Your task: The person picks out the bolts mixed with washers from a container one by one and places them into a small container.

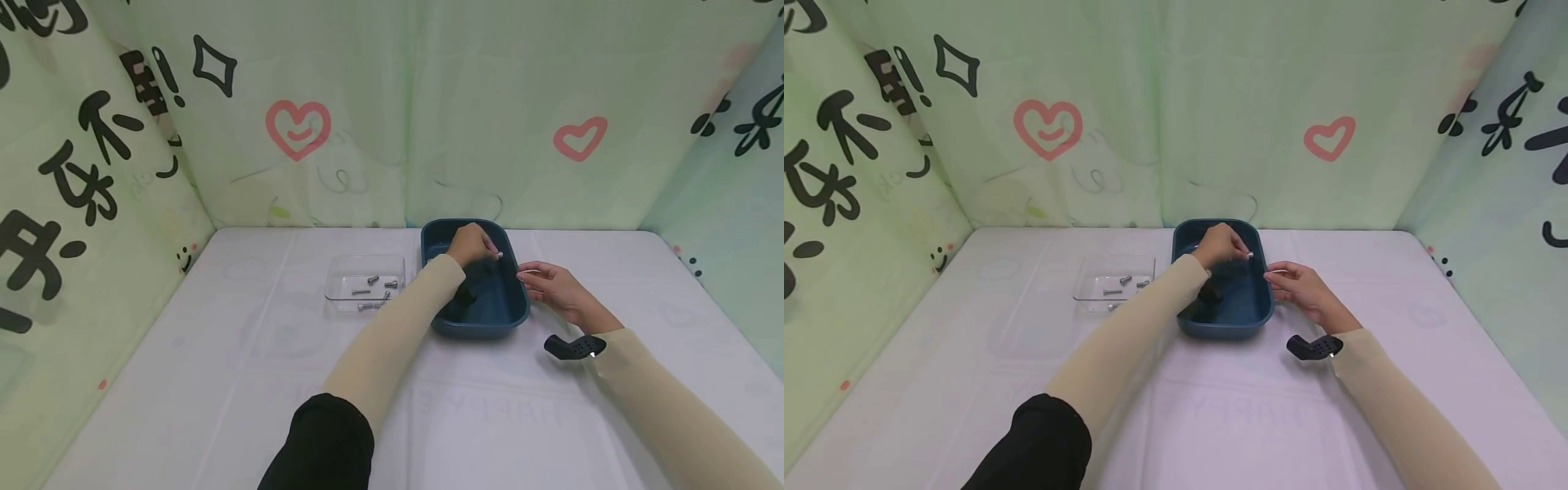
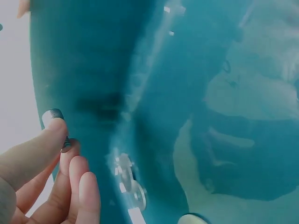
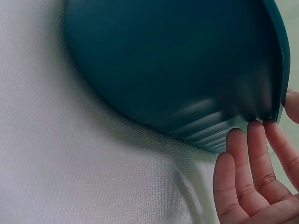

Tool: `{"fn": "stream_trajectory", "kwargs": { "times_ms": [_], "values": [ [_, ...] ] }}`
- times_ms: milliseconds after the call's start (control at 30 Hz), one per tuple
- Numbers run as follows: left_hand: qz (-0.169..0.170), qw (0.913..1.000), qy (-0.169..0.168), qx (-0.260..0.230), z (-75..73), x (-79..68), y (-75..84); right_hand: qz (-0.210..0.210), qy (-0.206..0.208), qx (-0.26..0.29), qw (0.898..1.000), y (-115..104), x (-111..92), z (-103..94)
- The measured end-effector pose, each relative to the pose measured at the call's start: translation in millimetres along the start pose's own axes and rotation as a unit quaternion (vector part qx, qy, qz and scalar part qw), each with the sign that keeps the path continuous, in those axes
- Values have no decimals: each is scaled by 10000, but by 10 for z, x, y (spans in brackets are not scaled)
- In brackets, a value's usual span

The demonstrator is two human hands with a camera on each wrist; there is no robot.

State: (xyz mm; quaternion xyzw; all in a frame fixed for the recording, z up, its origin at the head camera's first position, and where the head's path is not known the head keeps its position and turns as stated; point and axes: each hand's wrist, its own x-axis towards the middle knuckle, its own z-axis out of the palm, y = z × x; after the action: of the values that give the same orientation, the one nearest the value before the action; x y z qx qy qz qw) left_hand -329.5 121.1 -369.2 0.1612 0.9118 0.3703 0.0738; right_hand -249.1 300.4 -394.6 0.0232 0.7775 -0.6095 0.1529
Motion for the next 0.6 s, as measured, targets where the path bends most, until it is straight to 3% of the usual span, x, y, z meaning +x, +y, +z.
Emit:
{"fn": "stream_trajectory", "kwargs": {
  "times_ms": [200, 600],
  "values": [
    [28, 9999, -32, -162, -150, -85, 50, 7, -12, 33, 10000, -2, 10, -4],
    [37, 9916, -328, -1251, -355, -164, 70, 25, -12, -64, 10000, 19, 25, -7]
  ]
}}
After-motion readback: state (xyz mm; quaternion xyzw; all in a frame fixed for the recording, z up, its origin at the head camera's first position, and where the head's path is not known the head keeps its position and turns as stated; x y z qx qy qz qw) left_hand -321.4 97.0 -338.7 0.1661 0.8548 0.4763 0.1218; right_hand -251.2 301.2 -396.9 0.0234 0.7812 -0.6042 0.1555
